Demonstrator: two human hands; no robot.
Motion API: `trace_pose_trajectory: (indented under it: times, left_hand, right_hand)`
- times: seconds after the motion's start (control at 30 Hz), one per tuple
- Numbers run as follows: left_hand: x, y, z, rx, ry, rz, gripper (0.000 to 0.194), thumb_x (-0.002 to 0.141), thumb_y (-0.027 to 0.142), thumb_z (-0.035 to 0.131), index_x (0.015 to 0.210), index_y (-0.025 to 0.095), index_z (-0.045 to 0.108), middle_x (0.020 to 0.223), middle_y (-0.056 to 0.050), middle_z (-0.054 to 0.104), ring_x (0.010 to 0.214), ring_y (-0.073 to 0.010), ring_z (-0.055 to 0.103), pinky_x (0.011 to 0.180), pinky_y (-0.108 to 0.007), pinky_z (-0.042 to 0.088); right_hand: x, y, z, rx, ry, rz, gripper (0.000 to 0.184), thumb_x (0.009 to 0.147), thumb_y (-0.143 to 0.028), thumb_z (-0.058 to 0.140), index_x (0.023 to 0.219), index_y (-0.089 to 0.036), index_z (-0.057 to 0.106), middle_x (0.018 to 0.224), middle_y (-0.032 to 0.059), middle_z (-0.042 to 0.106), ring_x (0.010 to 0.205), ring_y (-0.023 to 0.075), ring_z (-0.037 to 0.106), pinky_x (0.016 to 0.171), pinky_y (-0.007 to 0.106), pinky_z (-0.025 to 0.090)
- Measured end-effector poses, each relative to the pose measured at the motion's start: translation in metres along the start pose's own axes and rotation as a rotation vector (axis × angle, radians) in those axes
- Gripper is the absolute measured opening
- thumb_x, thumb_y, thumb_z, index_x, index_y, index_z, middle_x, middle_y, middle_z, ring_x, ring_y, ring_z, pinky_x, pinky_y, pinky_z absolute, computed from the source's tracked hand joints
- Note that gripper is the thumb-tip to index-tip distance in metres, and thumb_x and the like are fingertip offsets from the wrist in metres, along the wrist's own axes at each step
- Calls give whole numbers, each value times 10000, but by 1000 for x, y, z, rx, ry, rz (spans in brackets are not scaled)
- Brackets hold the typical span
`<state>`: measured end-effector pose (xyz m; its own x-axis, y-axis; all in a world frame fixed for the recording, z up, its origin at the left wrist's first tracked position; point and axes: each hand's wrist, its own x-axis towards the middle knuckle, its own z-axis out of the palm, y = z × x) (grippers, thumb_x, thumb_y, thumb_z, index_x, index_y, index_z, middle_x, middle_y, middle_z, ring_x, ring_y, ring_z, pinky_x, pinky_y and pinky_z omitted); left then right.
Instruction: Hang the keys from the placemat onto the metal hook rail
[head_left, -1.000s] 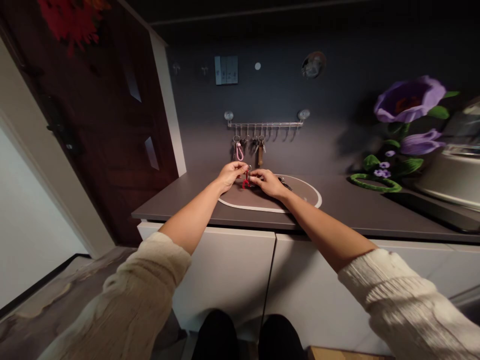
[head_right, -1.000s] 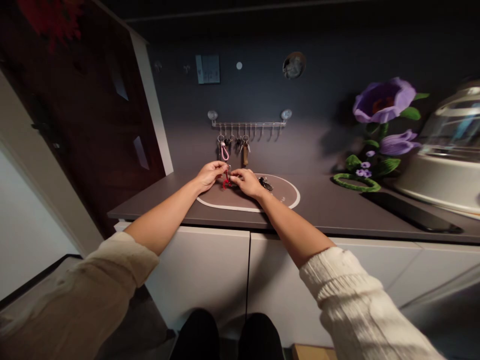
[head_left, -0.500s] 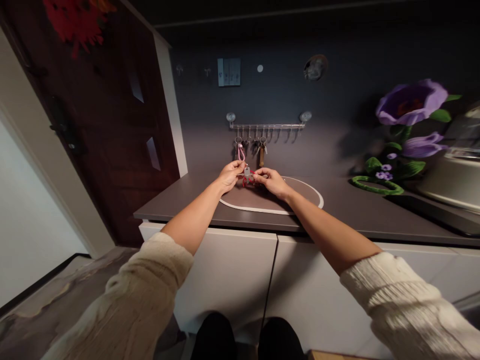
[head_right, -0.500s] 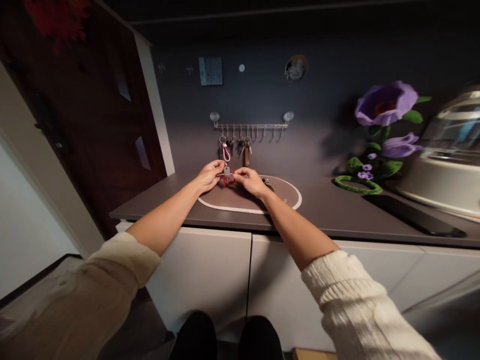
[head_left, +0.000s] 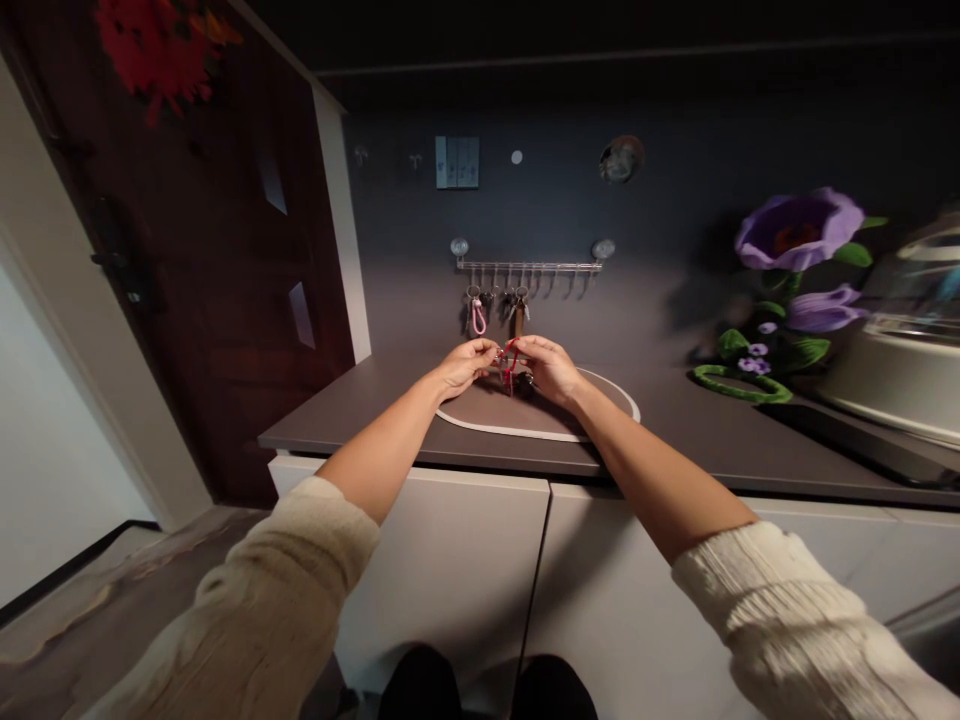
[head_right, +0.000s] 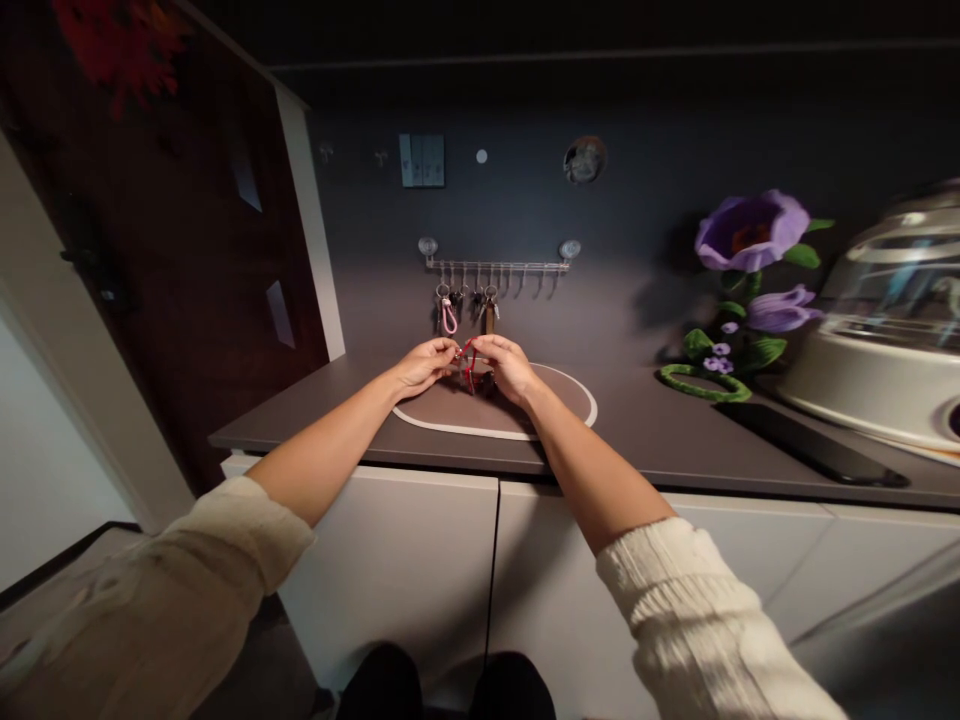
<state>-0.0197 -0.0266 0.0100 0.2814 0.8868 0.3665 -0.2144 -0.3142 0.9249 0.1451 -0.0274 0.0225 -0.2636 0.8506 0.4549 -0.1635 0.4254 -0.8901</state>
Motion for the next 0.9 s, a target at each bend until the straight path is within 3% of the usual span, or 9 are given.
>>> trace_pose_trajectory:
  times: [0.2, 0.37, 0.63, 0.9]
  left_hand:
    - [-1, -2, 0, -2, -83, -27, 346, 578, 308, 751, 817, 147, 561, 750, 25, 558, 649, -57, 527, 581, -192, 351]
    - [0, -4, 1, 36, -80, -41, 378, 576, 314, 751, 861, 151, 563, 759, 17, 561, 691, -73, 542, 585, -190, 349]
    - [1, -4, 3, 67, -42, -56, 375, 594, 316, 737, 890, 153, 576, 824, -12, 584, 669, -61, 515, 555, -183, 330]
    - [3, -9, 2, 88, 21, -50, 342, 622, 320, 713, 884, 148, 577, 817, -18, 575, 647, -57, 516, 533, -170, 340]
  right_hand:
    - [-6, -9, 0, 185, -66, 33, 278, 621, -393, 685, 775, -199, 559, 985, 44, 667, 859, 176, 613, 742, 330, 493]
    - [-6, -11, -2, 120, -25, 19, 318, 663, -462, 640, 831, -219, 522, 962, 41, 672, 926, 185, 614, 773, 336, 490]
    - [-2, -10, -5, 323, 5, -20, 287, 626, -348, 711, 825, -231, 540, 757, -17, 672, 820, 149, 647, 848, 319, 466]
    - [0, -11, -11, 423, 87, -23, 292, 650, -320, 705, 887, -234, 557, 712, -40, 633, 677, 114, 635, 680, 260, 517]
